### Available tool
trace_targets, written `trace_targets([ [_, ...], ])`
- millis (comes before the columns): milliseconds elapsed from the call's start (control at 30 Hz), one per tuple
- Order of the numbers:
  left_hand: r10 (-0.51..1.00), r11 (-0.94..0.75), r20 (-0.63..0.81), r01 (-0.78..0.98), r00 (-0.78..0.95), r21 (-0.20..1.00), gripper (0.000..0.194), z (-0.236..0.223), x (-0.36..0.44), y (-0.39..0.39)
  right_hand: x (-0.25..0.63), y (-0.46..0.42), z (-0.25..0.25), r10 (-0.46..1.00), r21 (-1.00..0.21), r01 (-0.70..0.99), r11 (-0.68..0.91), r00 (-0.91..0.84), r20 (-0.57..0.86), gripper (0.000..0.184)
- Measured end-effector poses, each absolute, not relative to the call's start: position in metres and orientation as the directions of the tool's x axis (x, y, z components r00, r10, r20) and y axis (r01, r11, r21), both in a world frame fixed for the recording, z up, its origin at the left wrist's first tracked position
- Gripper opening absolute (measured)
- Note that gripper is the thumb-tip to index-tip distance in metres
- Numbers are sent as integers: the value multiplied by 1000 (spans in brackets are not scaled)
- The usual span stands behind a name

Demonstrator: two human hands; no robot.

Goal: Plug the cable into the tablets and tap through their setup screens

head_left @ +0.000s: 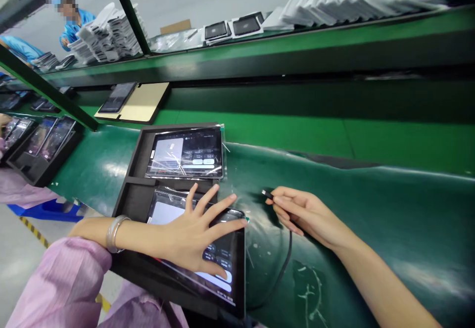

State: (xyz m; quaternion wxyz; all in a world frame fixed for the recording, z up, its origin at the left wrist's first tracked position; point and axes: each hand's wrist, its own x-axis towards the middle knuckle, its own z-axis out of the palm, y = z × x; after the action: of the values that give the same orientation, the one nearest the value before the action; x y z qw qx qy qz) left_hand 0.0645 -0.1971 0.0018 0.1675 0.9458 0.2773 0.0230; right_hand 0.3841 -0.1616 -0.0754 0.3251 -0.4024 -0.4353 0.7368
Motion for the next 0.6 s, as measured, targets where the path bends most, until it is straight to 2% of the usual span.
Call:
trace_targets([
  [200, 469, -845, 8, 446, 883, 295, 108, 8, 70, -189, 383, -161, -72, 829, -904, -137, -405, -471, -300, 37],
  [267, 528, -823, 68, 490, 847, 288, 101, 10, 69, -178, 382, -161, -71, 830, -907, -135, -398, -474, -294, 37],
  [333, 653, -745, 127, 603, 747, 285, 85, 10, 66, -162, 382, -161, -70, 828, -908, -135, -397, -479, -291, 37],
  [433, 786, -616, 148, 744, 600, 259, 65, 8, 59, -136, 382, -161, -70, 823, -902, -140, -407, -484, -296, 39],
  [600, 788, -611, 71, 762, 612, 213, 55, 0, 49, -122, 382, -160, -71, 821, -903, -143, -404, -493, -289, 39],
])
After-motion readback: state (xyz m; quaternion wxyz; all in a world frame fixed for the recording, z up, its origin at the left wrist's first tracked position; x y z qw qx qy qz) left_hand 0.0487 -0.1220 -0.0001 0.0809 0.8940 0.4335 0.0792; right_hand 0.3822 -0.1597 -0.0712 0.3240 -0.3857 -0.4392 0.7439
